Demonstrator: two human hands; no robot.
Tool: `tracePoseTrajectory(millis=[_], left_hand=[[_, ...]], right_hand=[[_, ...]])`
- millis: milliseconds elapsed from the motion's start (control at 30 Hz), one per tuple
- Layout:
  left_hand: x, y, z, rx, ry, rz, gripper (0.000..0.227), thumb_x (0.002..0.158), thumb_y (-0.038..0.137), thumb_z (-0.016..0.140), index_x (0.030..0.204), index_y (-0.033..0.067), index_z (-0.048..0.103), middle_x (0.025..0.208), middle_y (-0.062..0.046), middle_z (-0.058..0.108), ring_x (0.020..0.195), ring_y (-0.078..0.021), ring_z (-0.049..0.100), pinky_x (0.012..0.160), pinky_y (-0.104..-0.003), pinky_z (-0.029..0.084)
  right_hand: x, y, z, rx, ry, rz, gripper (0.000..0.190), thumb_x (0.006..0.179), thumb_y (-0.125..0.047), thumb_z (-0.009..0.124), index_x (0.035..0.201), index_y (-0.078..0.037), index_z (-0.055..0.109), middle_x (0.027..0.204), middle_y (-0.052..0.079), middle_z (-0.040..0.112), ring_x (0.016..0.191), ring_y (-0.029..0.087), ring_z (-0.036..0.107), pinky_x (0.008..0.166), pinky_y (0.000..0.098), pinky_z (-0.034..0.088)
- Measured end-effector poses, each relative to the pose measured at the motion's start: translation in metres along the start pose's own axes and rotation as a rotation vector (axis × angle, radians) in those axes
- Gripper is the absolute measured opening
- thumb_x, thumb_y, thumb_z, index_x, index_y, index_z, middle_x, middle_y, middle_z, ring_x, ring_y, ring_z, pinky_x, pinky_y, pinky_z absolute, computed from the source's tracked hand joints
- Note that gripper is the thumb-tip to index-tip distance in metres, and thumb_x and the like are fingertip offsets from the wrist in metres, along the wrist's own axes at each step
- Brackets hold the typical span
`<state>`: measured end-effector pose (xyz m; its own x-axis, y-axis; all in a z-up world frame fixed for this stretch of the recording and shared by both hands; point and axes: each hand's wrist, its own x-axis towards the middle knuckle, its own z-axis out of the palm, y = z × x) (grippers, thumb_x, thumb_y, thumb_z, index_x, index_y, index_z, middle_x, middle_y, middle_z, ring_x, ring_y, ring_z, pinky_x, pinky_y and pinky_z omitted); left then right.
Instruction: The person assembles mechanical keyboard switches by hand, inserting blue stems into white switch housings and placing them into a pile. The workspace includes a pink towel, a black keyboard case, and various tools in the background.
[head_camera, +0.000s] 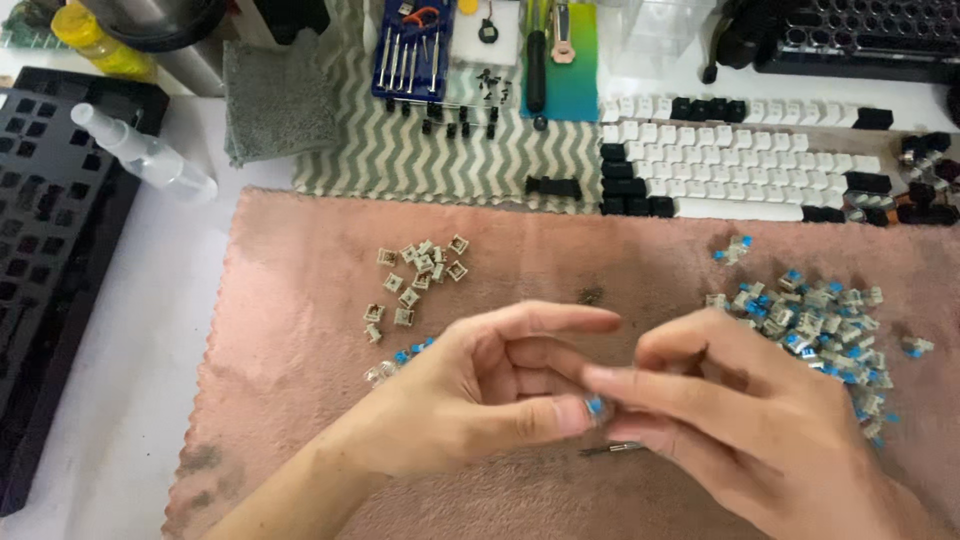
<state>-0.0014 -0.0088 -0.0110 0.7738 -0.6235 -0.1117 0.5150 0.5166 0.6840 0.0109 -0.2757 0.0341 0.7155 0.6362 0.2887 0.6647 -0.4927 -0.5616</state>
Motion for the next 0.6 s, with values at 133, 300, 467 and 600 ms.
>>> tracePoseTrajectory(millis=[133, 300, 467, 600], left_hand=[[0.003, 0.020, -0.008, 0.333, 0.080, 0.149, 0.055, 0.106, 0.006, 0.078, 0.159, 0.0020, 0.063, 0.123, -0.015, 0.085, 0.117, -0.0245, 0.085, 0.106, -0.036, 0.069], [0.003, 0.022, -0.044, 0.205, 0.400, 0.337, 0.016, 0.106, 0.003, 0.077, 0.120, -0.0010, 0.082, 0.121, -0.017, 0.087, 0.119, -0.0330, 0.089, 0.112, -0.045, 0.073], [0.002, 0.027, -0.047, 0.220, 0.450, 0.310, 0.026, 0.106, 0.006, 0.074, 0.128, -0.0047, 0.083, 0.116, -0.020, 0.090, 0.117, -0.0298, 0.088, 0.111, -0.040, 0.072], [0.002, 0.033, -0.038, 0.255, 0.526, 0.260, 0.029, 0.104, 0.009, 0.076, 0.128, -0.0037, 0.086, 0.113, -0.018, 0.091, 0.114, -0.0268, 0.090, 0.110, -0.034, 0.071]], right_hand=[[0.006, 0.020, -0.009, -0.169, 0.037, 0.061, 0.046, 0.095, -0.022, 0.089, 0.141, -0.026, 0.081, 0.120, 0.002, 0.074, 0.093, 0.013, 0.073, 0.079, 0.0271, 0.057], [0.006, 0.058, 0.001, -0.297, -0.032, 0.307, 0.020, 0.103, -0.017, 0.080, 0.120, -0.026, 0.088, 0.118, -0.003, 0.075, 0.082, 0.016, 0.074, 0.076, 0.0359, 0.055], [0.015, 0.068, 0.027, -0.244, -0.135, 0.315, 0.024, 0.102, -0.034, 0.082, 0.120, -0.019, 0.087, 0.114, 0.000, 0.077, 0.084, 0.021, 0.078, 0.082, 0.0397, 0.058], [0.021, 0.061, 0.041, -0.250, -0.105, 0.321, 0.021, 0.104, -0.031, 0.081, 0.117, -0.016, 0.088, 0.108, 0.001, 0.076, 0.087, 0.021, 0.079, 0.084, 0.0401, 0.059]])
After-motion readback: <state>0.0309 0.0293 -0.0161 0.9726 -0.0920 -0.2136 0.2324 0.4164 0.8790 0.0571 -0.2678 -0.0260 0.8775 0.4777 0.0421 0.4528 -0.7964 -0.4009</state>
